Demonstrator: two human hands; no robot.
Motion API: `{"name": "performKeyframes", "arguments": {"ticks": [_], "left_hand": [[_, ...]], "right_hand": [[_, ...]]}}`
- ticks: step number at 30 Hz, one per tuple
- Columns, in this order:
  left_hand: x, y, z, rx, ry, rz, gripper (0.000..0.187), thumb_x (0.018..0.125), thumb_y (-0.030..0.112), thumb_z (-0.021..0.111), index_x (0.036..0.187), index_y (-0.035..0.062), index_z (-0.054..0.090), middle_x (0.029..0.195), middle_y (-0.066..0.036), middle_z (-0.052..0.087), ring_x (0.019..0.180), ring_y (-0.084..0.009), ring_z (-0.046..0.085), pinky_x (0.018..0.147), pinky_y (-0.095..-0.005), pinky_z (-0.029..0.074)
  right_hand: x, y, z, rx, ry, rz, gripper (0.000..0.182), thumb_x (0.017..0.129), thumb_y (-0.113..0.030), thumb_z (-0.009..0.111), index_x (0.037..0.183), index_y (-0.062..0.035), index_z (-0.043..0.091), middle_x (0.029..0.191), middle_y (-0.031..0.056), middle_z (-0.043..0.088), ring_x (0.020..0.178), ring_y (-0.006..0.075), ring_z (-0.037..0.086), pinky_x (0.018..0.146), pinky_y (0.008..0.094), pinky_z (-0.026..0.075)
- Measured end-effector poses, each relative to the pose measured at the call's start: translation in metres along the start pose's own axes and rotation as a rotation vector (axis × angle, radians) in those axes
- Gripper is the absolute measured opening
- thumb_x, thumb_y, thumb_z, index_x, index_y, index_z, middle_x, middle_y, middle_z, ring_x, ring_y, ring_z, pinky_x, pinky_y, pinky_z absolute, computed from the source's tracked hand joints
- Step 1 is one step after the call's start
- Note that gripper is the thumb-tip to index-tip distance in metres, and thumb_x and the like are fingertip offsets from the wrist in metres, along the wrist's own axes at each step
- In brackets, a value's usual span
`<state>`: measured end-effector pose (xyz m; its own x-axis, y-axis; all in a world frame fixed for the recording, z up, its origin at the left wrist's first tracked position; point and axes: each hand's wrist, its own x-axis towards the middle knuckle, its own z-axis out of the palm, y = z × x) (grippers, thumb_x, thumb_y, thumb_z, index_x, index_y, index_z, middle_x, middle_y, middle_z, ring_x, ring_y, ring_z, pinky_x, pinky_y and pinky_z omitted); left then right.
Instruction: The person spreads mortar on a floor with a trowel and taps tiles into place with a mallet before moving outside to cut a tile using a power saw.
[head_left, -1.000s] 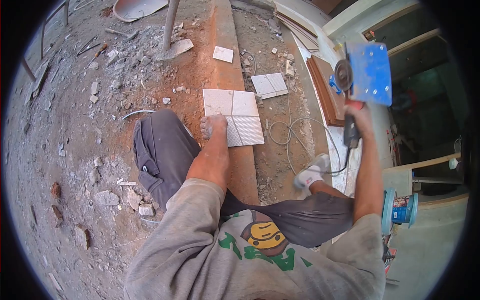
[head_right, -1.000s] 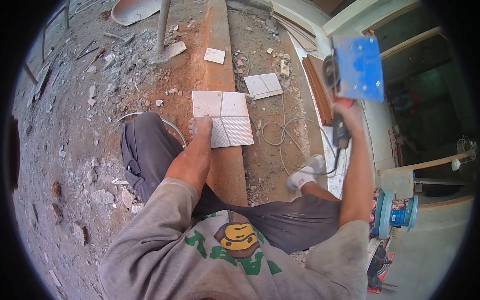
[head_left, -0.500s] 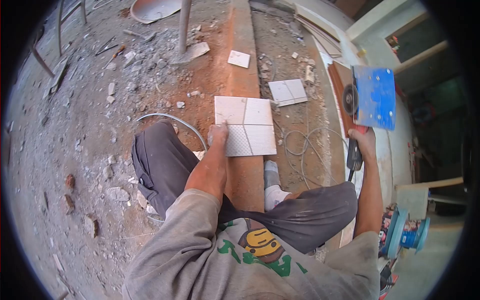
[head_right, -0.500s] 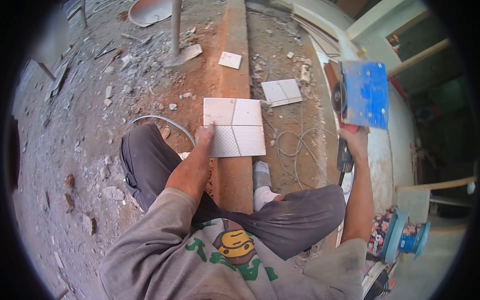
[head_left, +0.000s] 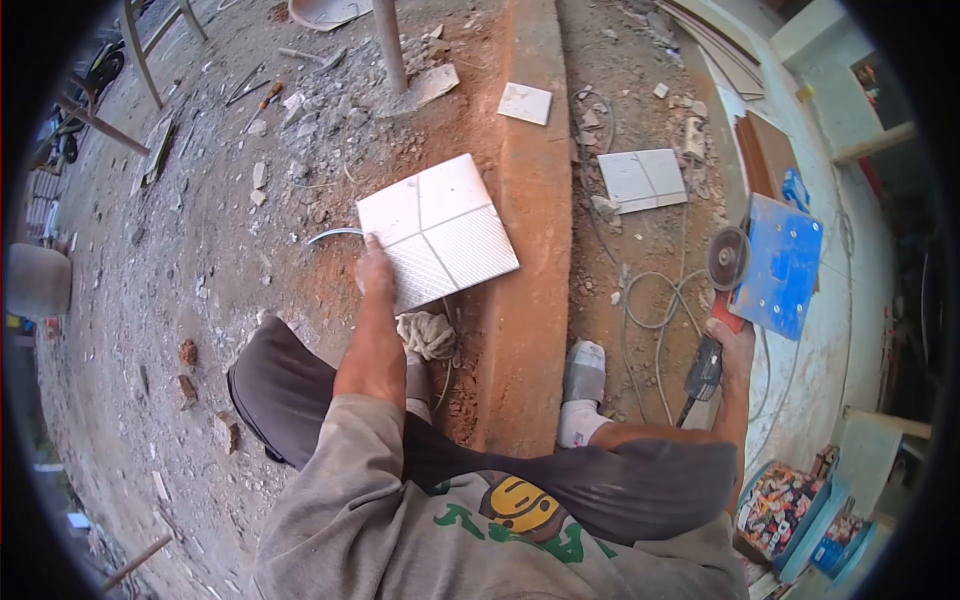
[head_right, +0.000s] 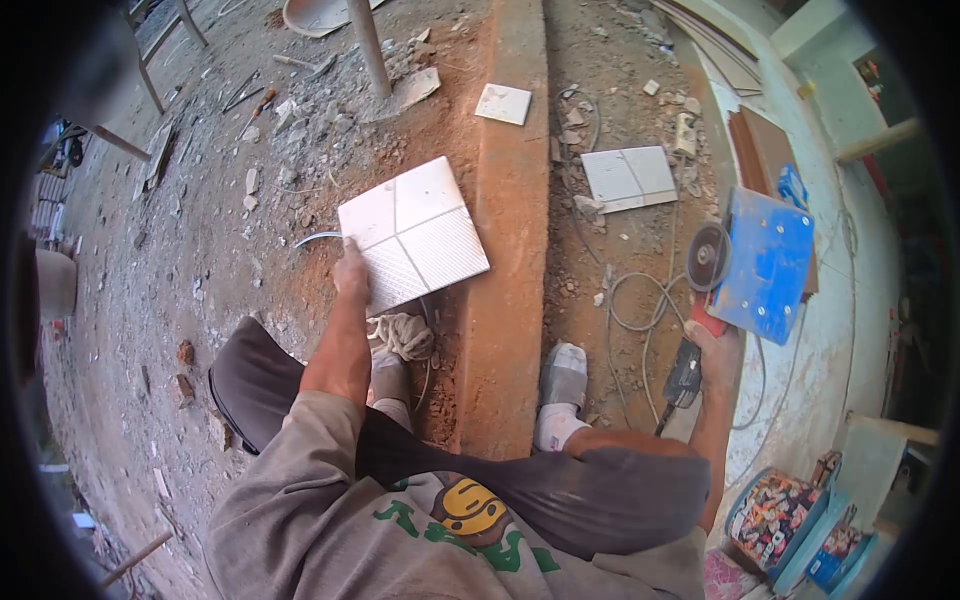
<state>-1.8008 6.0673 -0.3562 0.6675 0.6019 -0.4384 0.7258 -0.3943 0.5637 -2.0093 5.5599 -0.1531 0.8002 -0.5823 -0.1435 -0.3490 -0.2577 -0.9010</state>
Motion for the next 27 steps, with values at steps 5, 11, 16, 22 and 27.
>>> {"name": "performKeyframes", "arguments": {"ticks": [5,11,16,22,27], "left_hand": [[0.055,-0.01,-0.011,0.076,0.093,-0.05,0.083,0.092,0.063,0.028,0.105,-0.0106,0.064,0.111,-0.031,0.06,0.112,-0.0415,0.056,0.096,-0.0457,0.041],[0.089,0.003,-0.002,0.217,0.305,0.077,0.07,0.09,0.058,0.042,0.106,-0.0064,0.063,0.109,-0.029,0.061,0.103,-0.0417,0.059,0.092,-0.0476,0.043],[0.062,0.085,0.044,0.136,0.461,0.569,0.053,0.088,0.049,0.055,0.114,0.0027,0.059,0.109,-0.02,0.061,0.103,-0.0343,0.058,0.09,-0.0421,0.044],[-0.091,0.213,0.154,-0.16,-0.389,0.974,0.031,0.088,0.032,0.061,0.1,0.004,0.064,0.094,-0.017,0.065,0.09,-0.0322,0.063,0.082,-0.0406,0.048],[-0.143,0.276,0.285,0.231,-0.454,1.181,0.043,0.084,0.038,0.063,0.112,0.0059,0.059,0.111,-0.016,0.06,0.106,-0.032,0.057,0.09,-0.0427,0.045]], "right_hand": [[0.009,-0.008,0.021,-0.074,0.01,0.047,0.059,0.064,-0.022,0.071,0.116,0.0009,0.055,0.1,0.0075,0.06,0.085,0.0157,0.058,0.076,0.0289,0.047],[0.024,0.005,0.022,-0.073,0.041,0.075,0.053,0.066,-0.02,0.071,0.112,0.0005,0.057,0.096,0.0072,0.059,0.081,0.0146,0.057,0.073,0.0292,0.047],[0.031,0.016,0.025,0.034,0.068,0.153,0.045,0.067,-0.017,0.071,0.107,0.0001,0.058,0.088,0.0048,0.06,0.075,0.0132,0.057,0.069,0.0284,0.047],[0.047,0.048,0.021,0.138,0.111,0.265,0.048,0.066,-0.015,0.072,0.109,0.001,0.058,0.092,0.0066,0.061,0.08,0.0151,0.059,0.073,0.0294,0.048],[0.046,0.061,0.003,-0.047,0.123,0.224,0.052,0.064,-0.015,0.074,0.11,0.0021,0.057,0.102,0.01,0.06,0.093,0.021,0.058,0.086,0.0329,0.045]]}}
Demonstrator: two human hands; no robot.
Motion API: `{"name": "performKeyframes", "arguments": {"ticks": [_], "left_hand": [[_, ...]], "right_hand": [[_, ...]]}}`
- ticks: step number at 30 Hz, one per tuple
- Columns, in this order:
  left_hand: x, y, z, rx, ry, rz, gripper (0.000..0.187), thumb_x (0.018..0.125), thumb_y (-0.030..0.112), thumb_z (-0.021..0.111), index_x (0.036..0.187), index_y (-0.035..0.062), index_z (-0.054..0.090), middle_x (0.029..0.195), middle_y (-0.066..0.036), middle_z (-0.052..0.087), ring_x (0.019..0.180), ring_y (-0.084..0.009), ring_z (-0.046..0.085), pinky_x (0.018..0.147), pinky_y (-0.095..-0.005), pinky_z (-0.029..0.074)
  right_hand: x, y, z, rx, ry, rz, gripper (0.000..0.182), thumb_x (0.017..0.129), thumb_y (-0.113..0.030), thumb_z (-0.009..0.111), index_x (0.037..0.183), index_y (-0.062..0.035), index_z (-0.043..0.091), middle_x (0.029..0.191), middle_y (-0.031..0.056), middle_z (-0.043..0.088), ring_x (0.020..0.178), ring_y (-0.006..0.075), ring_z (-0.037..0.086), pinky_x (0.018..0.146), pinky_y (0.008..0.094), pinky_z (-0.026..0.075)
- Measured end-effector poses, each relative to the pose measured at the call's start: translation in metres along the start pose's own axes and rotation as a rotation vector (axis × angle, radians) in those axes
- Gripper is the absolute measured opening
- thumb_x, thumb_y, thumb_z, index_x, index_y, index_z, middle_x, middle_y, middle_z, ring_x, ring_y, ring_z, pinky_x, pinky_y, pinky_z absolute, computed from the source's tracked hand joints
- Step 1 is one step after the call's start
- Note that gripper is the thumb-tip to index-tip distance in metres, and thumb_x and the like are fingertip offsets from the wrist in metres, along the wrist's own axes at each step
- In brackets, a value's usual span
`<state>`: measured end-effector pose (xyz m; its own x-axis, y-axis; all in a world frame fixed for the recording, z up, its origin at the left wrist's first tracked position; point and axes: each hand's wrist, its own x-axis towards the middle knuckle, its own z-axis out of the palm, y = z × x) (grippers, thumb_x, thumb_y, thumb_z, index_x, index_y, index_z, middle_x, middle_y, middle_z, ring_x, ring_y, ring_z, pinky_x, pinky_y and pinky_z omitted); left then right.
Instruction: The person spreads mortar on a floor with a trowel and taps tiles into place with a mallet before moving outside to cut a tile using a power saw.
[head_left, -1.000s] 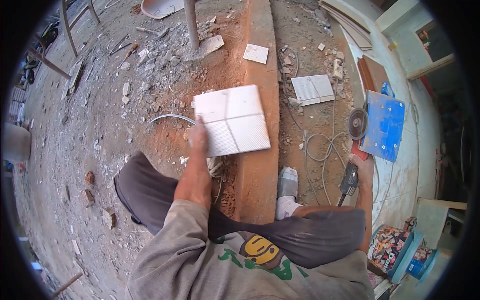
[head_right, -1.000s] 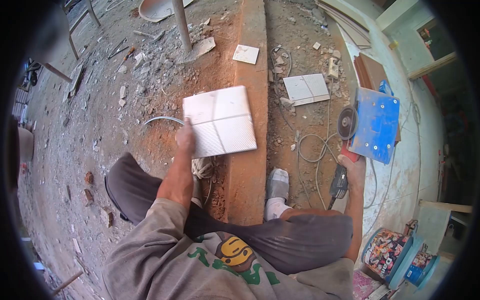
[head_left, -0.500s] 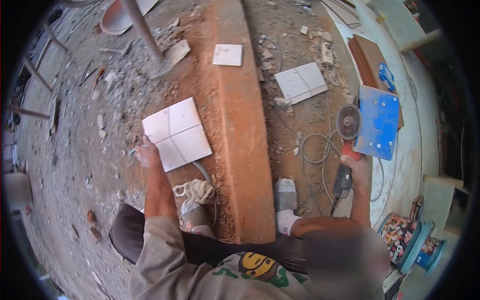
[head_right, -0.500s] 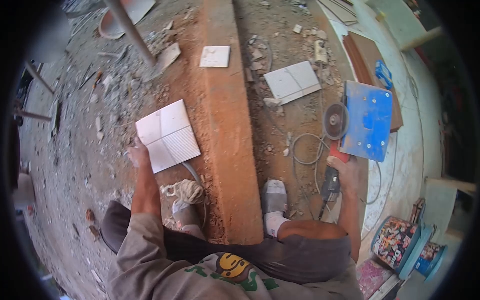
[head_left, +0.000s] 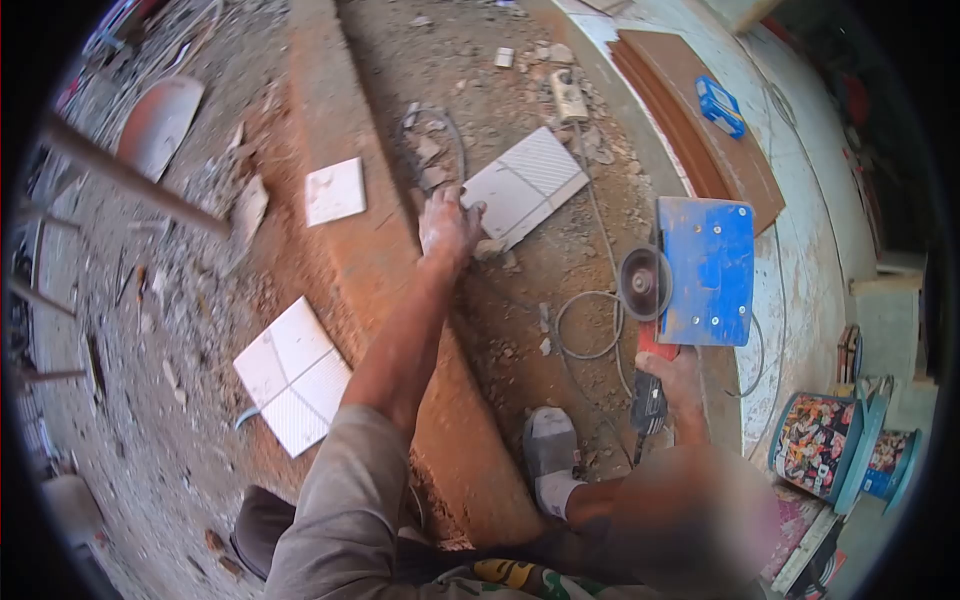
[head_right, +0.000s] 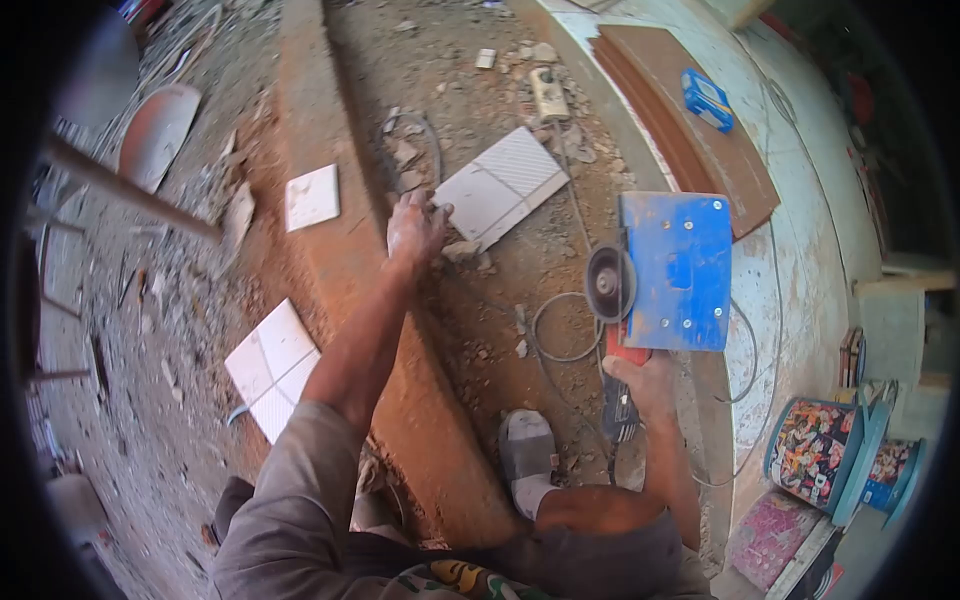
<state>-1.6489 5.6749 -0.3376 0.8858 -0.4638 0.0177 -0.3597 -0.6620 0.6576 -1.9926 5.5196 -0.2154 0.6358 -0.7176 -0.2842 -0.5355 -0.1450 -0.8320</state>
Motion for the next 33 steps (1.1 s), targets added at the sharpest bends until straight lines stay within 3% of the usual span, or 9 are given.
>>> {"name": "performKeyframes", "arguments": {"ticks": [2,6,8,13,19,22,26,31,33], "left_hand": [[0.033,0.013,0.026,0.235,-0.126,-0.042,0.049,0.083,0.038,0.064,0.118,0.0045,0.054,0.122,-0.016,0.055,0.116,-0.0316,0.05,0.093,-0.0432,0.043],[0.056,0.009,0.065,0.327,-0.111,0.024,0.053,0.082,0.036,0.065,0.122,0.0044,0.051,0.121,-0.018,0.053,0.116,-0.0325,0.049,0.096,-0.0447,0.039],[0.057,0.013,0.07,0.435,-0.121,-0.029,0.056,0.081,0.037,0.067,0.123,0.0042,0.049,0.124,-0.018,0.05,0.118,-0.0328,0.047,0.097,-0.0444,0.037],[0.063,0.028,0.065,0.476,-0.2,-0.166,0.062,0.079,0.042,0.069,0.126,0.0054,0.049,0.13,-0.019,0.045,0.124,-0.0342,0.043,0.099,-0.0443,0.036],[0.06,0.029,0.058,0.438,-0.389,-0.249,0.066,0.072,0.051,0.074,0.121,0.0093,0.057,0.124,-0.015,0.052,0.116,-0.0312,0.051,0.096,-0.0426,0.038],[0.06,0.028,0.055,0.244,-0.382,-0.239,0.056,0.076,0.051,0.07,0.114,0.012,0.062,0.114,-0.015,0.063,0.11,-0.0303,0.058,0.093,-0.0435,0.043],[0.058,0.031,0.06,0.099,-0.305,-0.213,0.051,0.08,0.05,0.066,0.11,0.0096,0.062,0.103,-0.017,0.067,0.1,-0.0332,0.063,0.086,-0.0442,0.047],[0.063,0.031,0.028,-0.03,-0.082,-0.166,0.045,0.084,0.049,0.062,0.093,0.0055,0.068,0.086,-0.018,0.068,0.086,-0.0346,0.066,0.076,-0.0436,0.05],[0.052,0.029,-0.011,-0.109,-0.101,-0.086,0.047,0.084,0.051,0.061,0.088,0.0048,0.071,0.078,-0.018,0.068,0.078,-0.0332,0.067,0.074,-0.0413,0.05]], "right_hand": [[-0.001,0.016,-0.006,-0.011,0.035,-0.032,0.056,0.061,-0.015,0.075,0.111,0.0018,0.056,0.1,0.008,0.059,0.089,0.0174,0.057,0.081,0.0313,0.047],[0.003,0.017,-0.013,0.053,0.016,-0.052,0.059,0.061,-0.014,0.075,0.114,0.0014,0.055,0.104,0.0081,0.057,0.093,0.0178,0.056,0.083,0.0317,0.046],[0.004,0.016,-0.017,0.062,-0.013,0.042,0.061,0.061,-0.013,0.075,0.116,0.0013,0.053,0.106,0.0078,0.056,0.094,0.0179,0.055,0.084,0.0318,0.045],[0.007,0.029,-0.014,0.16,0.034,0.002,0.062,0.061,-0.012,0.075,0.117,0.0009,0.053,0.105,0.007,0.056,0.093,0.0175,0.055,0.084,0.0313,0.045],[0.006,0.036,-0.015,0.12,0.0,0.094,0.063,0.061,-0.013,0.074,0.118,0.0006,0.053,0.108,0.0074,0.055,0.096,0.0172,0.054,0.087,0.0318,0.044],[0.006,0.025,-0.012,0.144,0.0,0.061,0.063,0.061,-0.013,0.074,0.118,0.0005,0.053,0.109,0.0078,0.055,0.097,0.0173,0.053,0.088,0.0318,0.044],[0.001,0.014,-0.011,0.111,0.016,0.012,0.063,0.061,-0.014,0.074,0.119,0.0004,0.052,0.109,0.0079,0.055,0.097,0.0177,0.053,0.088,0.0317,0.043],[-0.014,0.011,-0.015,0.104,0.024,0.0,0.06,0.062,-0.01,0.073,0.117,0.0007,0.053,0.11,0.0084,0.055,0.1,0.0185,0.054,0.09,0.0328,0.043],[-0.023,0.011,-0.017,0.096,-0.005,0.026,0.058,0.062,-0.007,0.073,0.115,0.0012,0.054,0.111,0.009,0.056,0.101,0.0189,0.054,0.091,0.0337,0.043]]}}
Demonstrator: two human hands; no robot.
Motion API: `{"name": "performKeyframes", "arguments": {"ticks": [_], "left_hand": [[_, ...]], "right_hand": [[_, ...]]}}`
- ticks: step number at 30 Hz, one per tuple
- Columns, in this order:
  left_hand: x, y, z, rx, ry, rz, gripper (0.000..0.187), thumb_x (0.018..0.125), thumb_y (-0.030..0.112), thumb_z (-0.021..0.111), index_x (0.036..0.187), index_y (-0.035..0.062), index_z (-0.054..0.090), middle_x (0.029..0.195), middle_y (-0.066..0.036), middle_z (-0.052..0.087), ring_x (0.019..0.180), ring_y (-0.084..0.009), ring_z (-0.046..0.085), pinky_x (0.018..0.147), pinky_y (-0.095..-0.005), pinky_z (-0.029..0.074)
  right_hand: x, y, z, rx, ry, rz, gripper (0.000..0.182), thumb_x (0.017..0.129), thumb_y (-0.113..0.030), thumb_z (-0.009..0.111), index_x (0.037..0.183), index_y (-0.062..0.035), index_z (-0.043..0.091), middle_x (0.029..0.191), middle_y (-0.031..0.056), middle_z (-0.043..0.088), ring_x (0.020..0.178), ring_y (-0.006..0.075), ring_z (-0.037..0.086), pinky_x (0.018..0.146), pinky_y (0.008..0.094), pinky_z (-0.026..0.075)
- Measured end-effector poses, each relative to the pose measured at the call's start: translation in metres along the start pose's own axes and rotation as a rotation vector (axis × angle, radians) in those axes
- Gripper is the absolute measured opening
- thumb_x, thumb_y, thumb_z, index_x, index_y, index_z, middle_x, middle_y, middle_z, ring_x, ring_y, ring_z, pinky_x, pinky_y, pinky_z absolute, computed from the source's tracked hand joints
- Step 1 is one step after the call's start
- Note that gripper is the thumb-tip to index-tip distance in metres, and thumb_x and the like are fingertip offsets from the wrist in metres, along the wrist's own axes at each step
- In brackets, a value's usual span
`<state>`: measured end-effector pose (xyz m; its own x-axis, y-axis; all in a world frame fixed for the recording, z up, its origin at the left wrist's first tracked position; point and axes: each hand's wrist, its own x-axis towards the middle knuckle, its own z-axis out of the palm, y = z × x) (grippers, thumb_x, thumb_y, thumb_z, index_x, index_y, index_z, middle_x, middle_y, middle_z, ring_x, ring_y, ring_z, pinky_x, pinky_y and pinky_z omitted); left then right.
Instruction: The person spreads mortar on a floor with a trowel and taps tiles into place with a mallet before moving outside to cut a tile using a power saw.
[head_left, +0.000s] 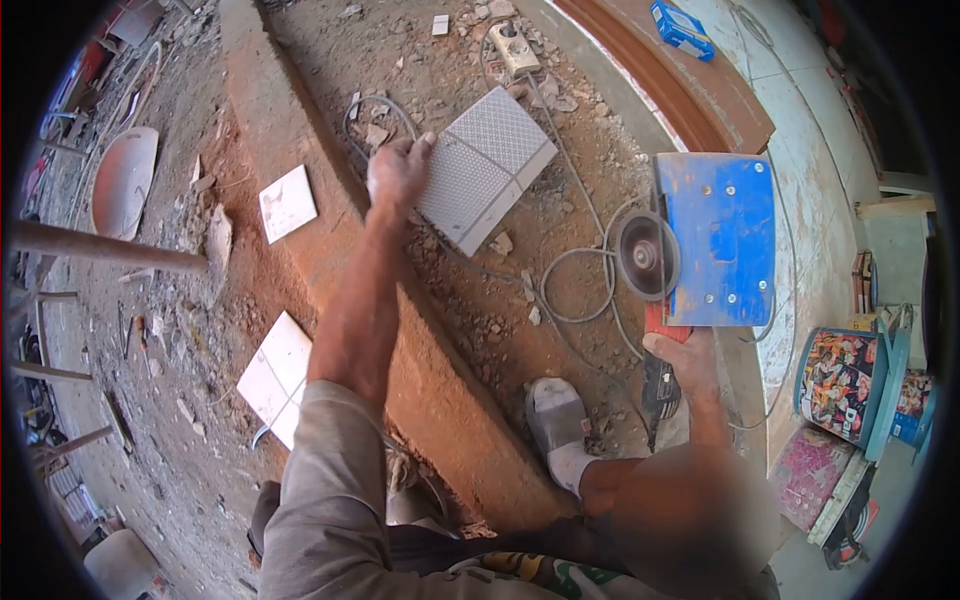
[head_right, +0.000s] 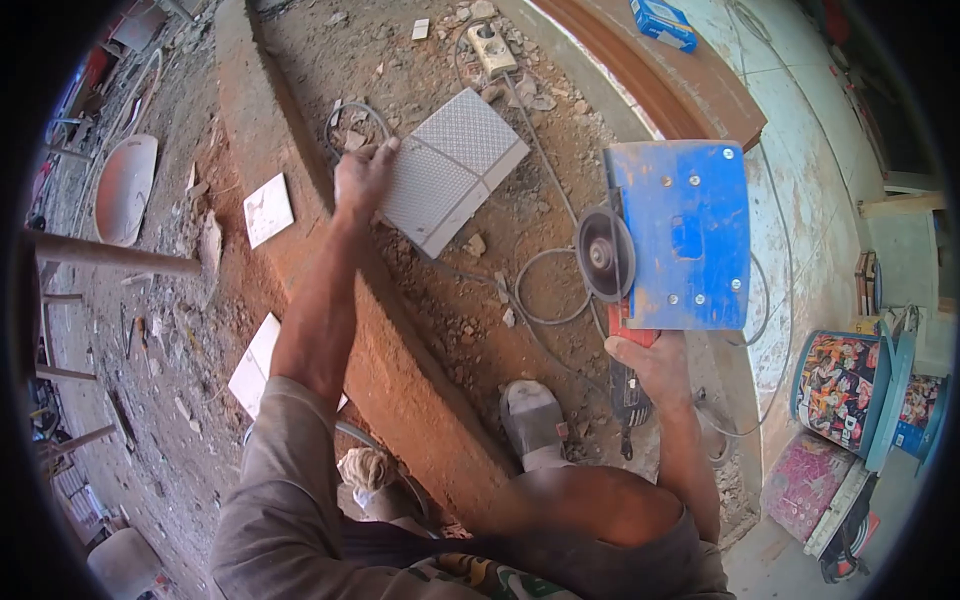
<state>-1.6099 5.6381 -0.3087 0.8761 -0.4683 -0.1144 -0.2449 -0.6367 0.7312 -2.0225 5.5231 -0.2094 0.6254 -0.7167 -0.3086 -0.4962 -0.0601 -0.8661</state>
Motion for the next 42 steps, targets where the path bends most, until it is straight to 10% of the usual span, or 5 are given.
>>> {"name": "performKeyframes", "arguments": {"ticks": [9,14,23,42], "left_hand": [[-0.128,-0.113,-0.106,-0.002,-0.046,-0.18,0.06,0.078,0.056,0.067,0.083,-0.0031,0.071,0.069,-0.014,0.068,0.064,-0.0198,0.066,0.061,-0.0334,0.051],[-0.201,-0.141,-0.118,-0.074,-0.062,-0.317,0.039,0.077,0.039,0.075,0.087,0.001,0.072,0.069,-0.009,0.069,0.059,-0.0146,0.063,0.057,-0.03,0.049],[-0.259,-0.143,-0.118,0.306,0.091,-0.23,0.043,0.081,0.044,0.067,0.11,0.013,0.068,0.106,-0.014,0.067,0.097,-0.0282,0.065,0.085,-0.0369,0.049],[-0.261,-0.109,-0.085,0.46,0.293,-0.054,0.028,0.083,0.038,0.065,0.099,0.0156,0.07,0.118,-0.011,0.056,0.116,-0.0288,0.048,0.1,-0.0453,0.031]], "right_hand": [[-0.047,-0.013,-0.001,0.075,-0.031,-0.197,0.049,0.069,-0.011,0.07,0.113,0.0003,0.053,0.105,0.0083,0.057,0.094,0.0158,0.055,0.086,0.0321,0.044],[-0.164,-0.054,-0.01,-0.375,-0.949,-0.599,0.024,0.08,-0.01,0.065,0.101,-0.0037,0.056,0.093,0.0032,0.057,0.076,0.0138,0.055,0.068,0.0305,0.047],[-0.043,0.008,0.016,0.099,-0.018,-0.297,0.049,0.067,-0.017,0.071,0.11,0.0015,0.057,0.097,0.0079,0.059,0.081,0.0158,0.058,0.075,0.0298,0.048],[-0.039,0.014,0.022,0.101,-0.121,-0.082,0.059,0.063,-0.016,0.073,0.116,0.0004,0.056,0.11,0.0096,0.059,0.098,0.0206,0.057,0.09,0.0331,0.043]]}}
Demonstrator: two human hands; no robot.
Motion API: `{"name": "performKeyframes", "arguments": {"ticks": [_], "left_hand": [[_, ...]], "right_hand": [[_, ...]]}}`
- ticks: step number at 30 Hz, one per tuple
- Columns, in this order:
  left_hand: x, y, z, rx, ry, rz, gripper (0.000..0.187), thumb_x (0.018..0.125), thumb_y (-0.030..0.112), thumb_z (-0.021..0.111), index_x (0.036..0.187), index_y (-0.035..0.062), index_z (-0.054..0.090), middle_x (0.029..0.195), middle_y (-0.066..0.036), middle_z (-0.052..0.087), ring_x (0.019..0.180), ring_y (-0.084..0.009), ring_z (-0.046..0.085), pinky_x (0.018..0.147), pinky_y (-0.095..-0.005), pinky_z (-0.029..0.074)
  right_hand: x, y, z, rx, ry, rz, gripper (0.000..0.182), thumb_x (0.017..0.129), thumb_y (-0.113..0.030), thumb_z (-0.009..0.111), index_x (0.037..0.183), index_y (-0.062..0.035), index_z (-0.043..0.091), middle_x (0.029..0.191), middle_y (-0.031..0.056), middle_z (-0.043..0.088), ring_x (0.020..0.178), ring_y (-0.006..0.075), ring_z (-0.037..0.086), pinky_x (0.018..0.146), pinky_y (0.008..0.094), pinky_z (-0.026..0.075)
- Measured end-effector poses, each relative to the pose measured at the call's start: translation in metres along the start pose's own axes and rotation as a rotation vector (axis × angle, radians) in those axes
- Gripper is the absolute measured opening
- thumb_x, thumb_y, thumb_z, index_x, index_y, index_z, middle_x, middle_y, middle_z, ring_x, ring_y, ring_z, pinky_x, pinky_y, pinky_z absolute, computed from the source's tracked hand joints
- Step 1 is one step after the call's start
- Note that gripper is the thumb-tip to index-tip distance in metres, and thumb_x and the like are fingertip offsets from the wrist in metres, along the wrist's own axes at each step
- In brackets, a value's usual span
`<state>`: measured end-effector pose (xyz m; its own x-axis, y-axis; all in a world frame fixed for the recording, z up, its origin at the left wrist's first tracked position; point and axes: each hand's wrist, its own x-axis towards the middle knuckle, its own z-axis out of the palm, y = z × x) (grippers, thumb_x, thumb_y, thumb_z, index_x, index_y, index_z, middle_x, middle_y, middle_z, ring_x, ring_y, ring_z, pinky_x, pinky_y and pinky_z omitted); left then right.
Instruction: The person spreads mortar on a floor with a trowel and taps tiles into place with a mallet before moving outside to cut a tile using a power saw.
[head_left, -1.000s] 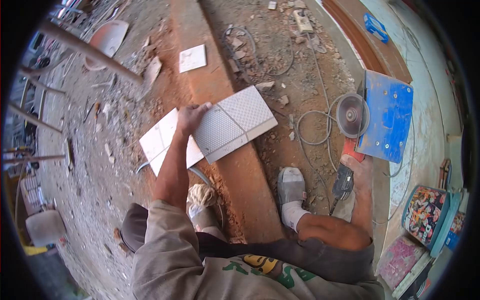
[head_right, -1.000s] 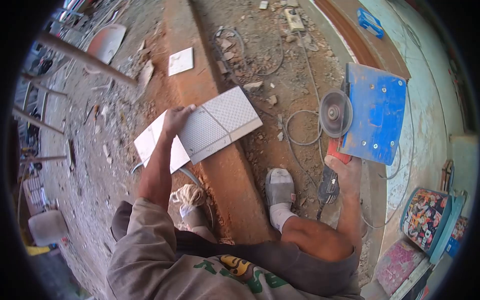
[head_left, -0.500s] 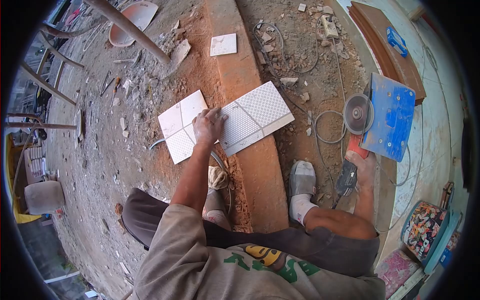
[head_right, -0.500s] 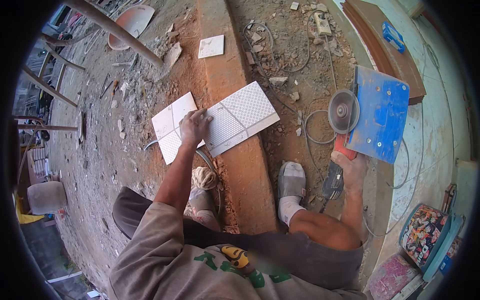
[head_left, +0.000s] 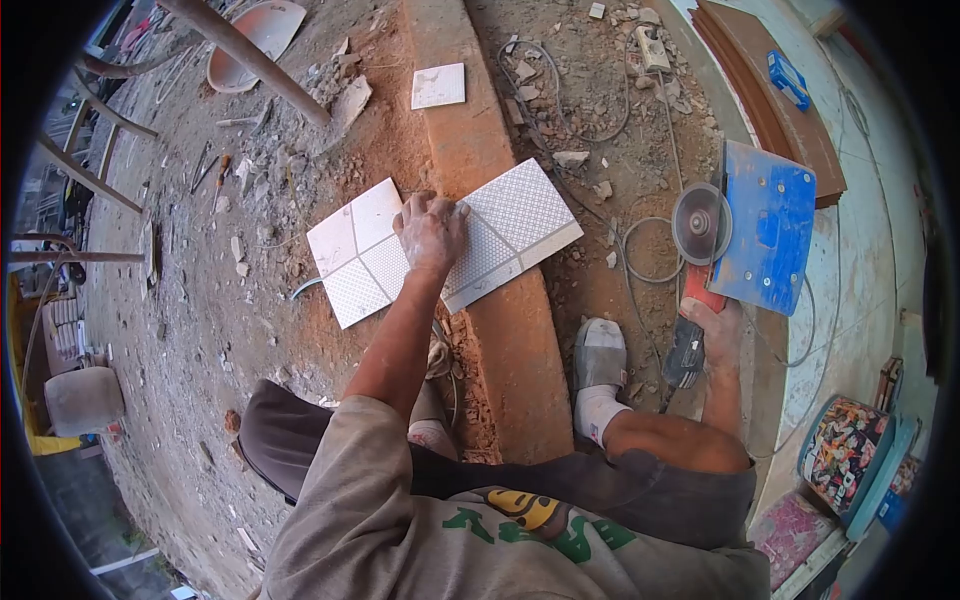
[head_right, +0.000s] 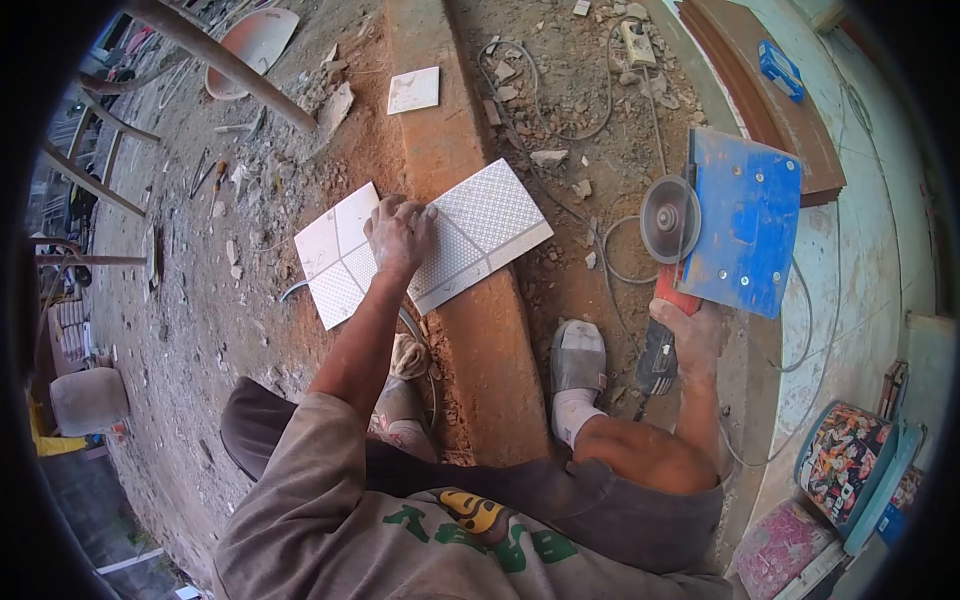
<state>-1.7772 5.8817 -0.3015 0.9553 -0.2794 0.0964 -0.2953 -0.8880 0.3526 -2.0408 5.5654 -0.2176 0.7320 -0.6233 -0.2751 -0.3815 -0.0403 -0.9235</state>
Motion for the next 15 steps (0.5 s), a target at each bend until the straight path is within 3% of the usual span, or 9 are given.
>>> {"name": "performKeyframes", "arguments": {"ticks": [4,8,9,15], "left_hand": [[0.006,0.02,0.009,0.029,0.087,0.104,0.029,0.083,0.039,0.063,0.099,0.0148,0.069,0.125,-0.015,0.051,0.123,-0.0329,0.042,0.103,-0.048,0.025],[0.012,0.038,0.026,0.027,0.062,0.187,0.039,0.084,0.039,0.062,0.113,0.0134,0.063,0.133,-0.016,0.046,0.129,-0.034,0.036,0.106,-0.0502,0.021],[0.015,0.045,0.029,0.031,-0.011,0.175,0.046,0.084,0.042,0.061,0.12,0.0124,0.059,0.137,-0.016,0.042,0.133,-0.0333,0.031,0.108,-0.0504,0.019],[0.046,0.089,0.048,0.034,-0.145,0.132,0.055,0.085,0.047,0.058,0.126,0.0113,0.055,0.142,-0.014,0.038,0.138,-0.0294,0.023,0.111,-0.0523,0.014]], "right_hand": [[0.001,0.004,0.002,0.031,0.022,-0.063,0.063,0.062,-0.015,0.073,0.12,0.0002,0.053,0.111,0.0099,0.057,0.101,0.0214,0.056,0.09,0.034,0.043],[0.0,0.004,0.0,-0.026,0.038,-0.108,0.062,0.063,-0.012,0.072,0.12,0.0006,0.052,0.111,0.0105,0.057,0.101,0.0214,0.055,0.09,0.0342,0.043],[0.0,0.005,-0.001,-0.029,0.043,-0.102,0.062,0.063,-0.012,0.072,0.12,0.0006,0.052,0.111,0.0105,0.057,0.101,0.0214,0.055,0.09,0.0342,0.043],[0.0,0.007,-0.006,-0.001,0.031,-0.078,0.062,0.063,-0.012,0.072,0.12,0.0008,0.052,0.111,0.0104,0.056,0.1,0.0217,0.055,0.091,0.0343,0.043]]}}
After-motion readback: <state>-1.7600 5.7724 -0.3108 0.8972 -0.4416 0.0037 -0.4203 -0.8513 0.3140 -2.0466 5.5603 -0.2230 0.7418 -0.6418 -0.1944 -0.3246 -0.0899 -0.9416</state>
